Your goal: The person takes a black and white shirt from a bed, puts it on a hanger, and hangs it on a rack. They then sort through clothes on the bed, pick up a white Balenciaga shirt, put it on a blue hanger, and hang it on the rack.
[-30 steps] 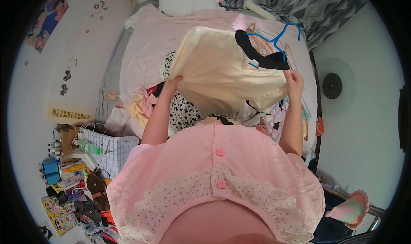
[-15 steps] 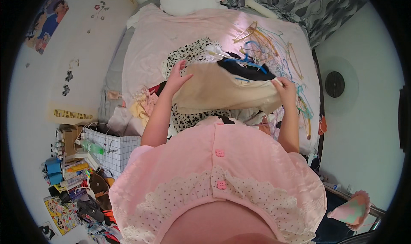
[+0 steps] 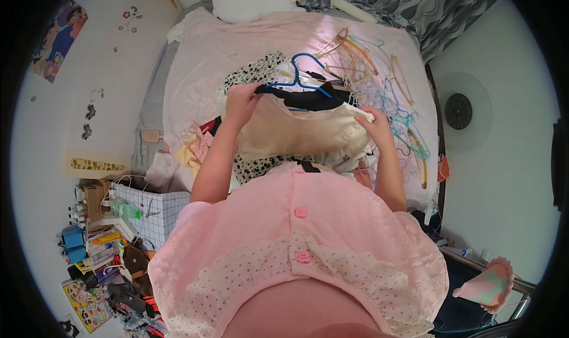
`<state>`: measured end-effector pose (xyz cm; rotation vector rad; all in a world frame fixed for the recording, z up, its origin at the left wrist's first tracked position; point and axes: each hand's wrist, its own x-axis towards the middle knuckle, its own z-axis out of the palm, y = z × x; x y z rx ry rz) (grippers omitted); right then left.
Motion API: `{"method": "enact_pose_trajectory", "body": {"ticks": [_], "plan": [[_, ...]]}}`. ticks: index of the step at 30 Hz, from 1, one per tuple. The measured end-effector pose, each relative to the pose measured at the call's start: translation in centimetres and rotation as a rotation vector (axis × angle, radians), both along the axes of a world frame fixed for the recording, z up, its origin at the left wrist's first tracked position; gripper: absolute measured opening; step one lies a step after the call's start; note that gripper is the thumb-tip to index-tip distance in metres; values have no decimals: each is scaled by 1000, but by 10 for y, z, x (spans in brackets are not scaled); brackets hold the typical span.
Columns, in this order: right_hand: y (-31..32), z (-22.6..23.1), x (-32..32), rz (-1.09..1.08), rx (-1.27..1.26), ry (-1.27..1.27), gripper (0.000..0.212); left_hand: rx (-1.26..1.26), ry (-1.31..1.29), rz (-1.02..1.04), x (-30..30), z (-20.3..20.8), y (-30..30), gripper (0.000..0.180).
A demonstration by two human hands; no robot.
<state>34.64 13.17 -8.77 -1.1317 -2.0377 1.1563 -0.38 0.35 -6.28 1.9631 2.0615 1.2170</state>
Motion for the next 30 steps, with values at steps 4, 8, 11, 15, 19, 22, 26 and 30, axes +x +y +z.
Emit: {"method": "enact_pose_trajectory", "body": {"ticks": [4, 8, 11, 15, 19, 22, 26, 30], "plan": [[-18, -14, -12, -35, -277, 118, 27, 67, -66, 63, -1, 30, -22, 18], [-29, -49, -32, 139, -299, 228, 36, 94, -56, 120, -18, 29, -41, 17], [-42, -63, -48, 189, -366, 88, 42, 35, -217, 189, -26, 36, -61, 16], [-56, -103, -60, 219, -197, -69, 39, 36, -128, 205, -55, 21, -81, 16], [-70, -142, -51, 74, 40, -244, 28, 15, -289, 255, -69, 21, -96, 16], [-82, -144, -41, -81, 122, -496, 24, 71, -397, 277, -88, 12, -108, 15], [-90, -145, -8, -406, 296, -385, 22, 93, -473, 252, -106, 13, -115, 15], [-101, -118, 9, -771, 384, -457, 21, 111, -480, 204, -119, 1, -120, 15]]}}
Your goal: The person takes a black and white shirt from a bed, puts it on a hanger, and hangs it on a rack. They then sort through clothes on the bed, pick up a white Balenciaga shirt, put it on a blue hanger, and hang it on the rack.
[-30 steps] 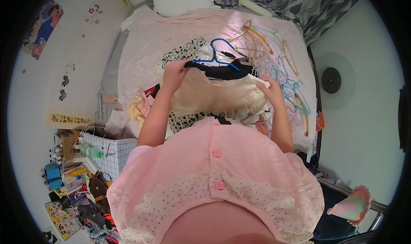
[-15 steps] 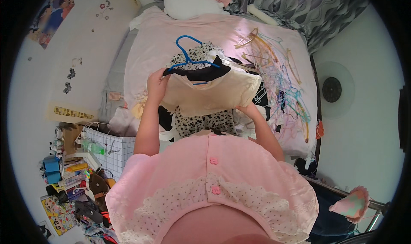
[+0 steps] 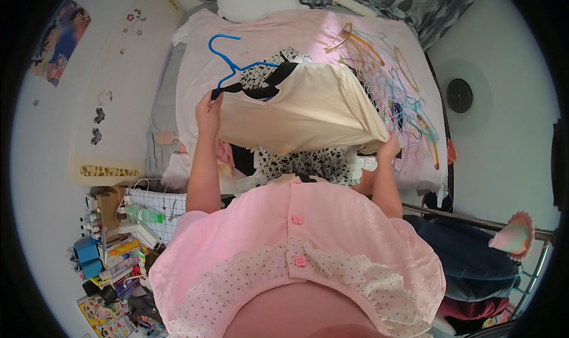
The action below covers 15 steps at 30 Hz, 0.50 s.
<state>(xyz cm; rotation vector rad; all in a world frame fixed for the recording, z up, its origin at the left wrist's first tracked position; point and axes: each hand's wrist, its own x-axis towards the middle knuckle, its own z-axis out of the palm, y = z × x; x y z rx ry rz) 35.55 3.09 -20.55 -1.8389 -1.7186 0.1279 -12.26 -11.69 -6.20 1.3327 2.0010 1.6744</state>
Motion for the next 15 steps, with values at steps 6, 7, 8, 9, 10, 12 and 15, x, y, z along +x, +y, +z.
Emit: {"method": "enact_pose_trajectory", "body": {"ticks": [6, 7, 8, 9, 10, 12, 15], "plan": [[-37, 25, 13, -349, 231, -25, 21, 22, -145, -22, 0, -3, 4, 12], [-40, 17, 21, -298, 134, 6, 22, 39, -115, -41, -2, -2, 6, 13], [-43, 10, 27, -242, 36, 39, 22, 55, -86, -54, -3, -1, 7, 13], [-48, 1, 31, -250, 39, 36, 22, 57, -89, -62, -2, 1, 9, 13], [-52, -6, 33, -218, -77, 78, 23, 50, -71, -78, -2, 3, 10, 13], [-58, -19, 37, -186, -192, 119, 23, 44, -54, -95, 0, 6, 12, 13], [-58, -36, 37, -217, -311, 139, 24, -13, -85, -107, 6, 10, 13, 13]]}}
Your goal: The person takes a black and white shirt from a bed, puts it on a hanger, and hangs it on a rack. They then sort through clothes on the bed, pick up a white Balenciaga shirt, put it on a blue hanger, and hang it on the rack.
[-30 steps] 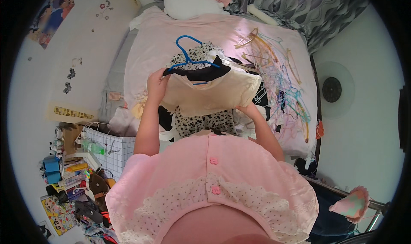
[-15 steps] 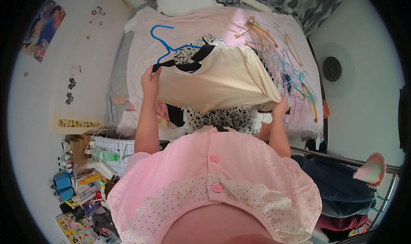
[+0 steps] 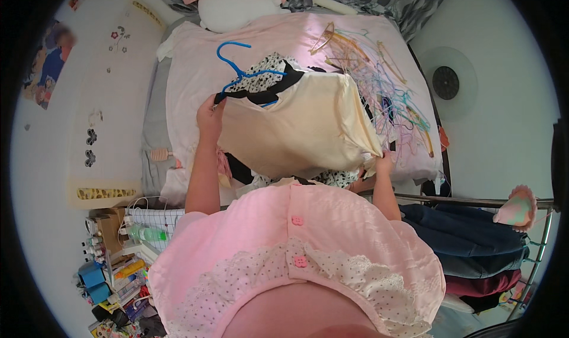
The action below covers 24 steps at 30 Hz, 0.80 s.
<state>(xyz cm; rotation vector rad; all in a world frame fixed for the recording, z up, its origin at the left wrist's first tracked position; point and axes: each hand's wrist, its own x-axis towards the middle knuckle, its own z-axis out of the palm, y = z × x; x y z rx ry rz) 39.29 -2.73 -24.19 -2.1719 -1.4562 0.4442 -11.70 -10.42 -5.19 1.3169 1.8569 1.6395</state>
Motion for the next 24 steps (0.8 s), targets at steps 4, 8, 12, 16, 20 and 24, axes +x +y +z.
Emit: {"method": "enact_pose_trajectory", "body": {"ticks": [4, 8, 12, 16, 20, 24], "plan": [[16, -12, -7, 167, -14, 302, 29, -3, 56, -66, 4, 0, 1, 13], [41, 18, -42, 312, 164, 446, 26, 21, 123, -111, 6, -6, 1, 14], [34, 137, -108, 445, 272, 850, 24, -48, 179, -139, 14, 1, -1, 16], [30, 182, -136, 644, 312, 901, 23, -111, 367, -176, 23, 7, 1, 17], [17, 188, -142, 790, 402, 379, 20, -51, 444, -251, 33, 3, 5, 18], [-10, 199, -143, 729, 194, 232, 27, -89, 337, -332, 49, 5, 11, 19]]}}
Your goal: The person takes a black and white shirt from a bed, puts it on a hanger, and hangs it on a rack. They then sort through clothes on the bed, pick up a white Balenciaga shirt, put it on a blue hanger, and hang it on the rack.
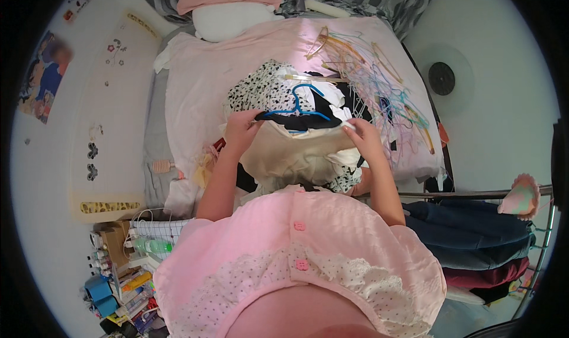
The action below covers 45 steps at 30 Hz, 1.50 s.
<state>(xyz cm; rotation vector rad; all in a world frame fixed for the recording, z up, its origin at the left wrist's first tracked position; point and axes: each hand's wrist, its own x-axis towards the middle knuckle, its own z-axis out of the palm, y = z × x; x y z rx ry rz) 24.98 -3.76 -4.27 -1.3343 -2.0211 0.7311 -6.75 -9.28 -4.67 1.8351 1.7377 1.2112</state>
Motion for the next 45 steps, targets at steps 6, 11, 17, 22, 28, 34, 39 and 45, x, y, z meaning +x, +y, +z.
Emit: {"method": "enact_pose_trajectory", "body": {"ticks": [6, 11, 17, 22, 28, 34, 39, 45], "plan": [[-34, 16, 32, -269, 31, 15, 26, 152, 25, -181, 33, 1, 28, 21], [-74, 17, 86, -596, 158, 98, 25, 225, -52, -361, 85, 17, 50, 23], [-160, 41, 127, -803, 309, 52, 22, 165, -13, -568, 164, 27, 51, 21], [-241, 61, 158, -705, 102, 181, 23, 291, 65, -728, 222, 45, 20, 19], [-328, 91, 179, -555, -116, 188, 41, 216, -30, -982, 285, 48, -41, 18], [-419, 76, 198, -806, -139, 168, 31, 293, -77, -1061, 332, 45, -110, 19], [-487, 66, 194, -1025, -145, 387, 29, 240, -87, -1184, 356, 43, -163, 19], [-547, 65, 188, -1123, 29, -35, 27, 241, -101, -1257, 373, 37, -208, 18]]}}
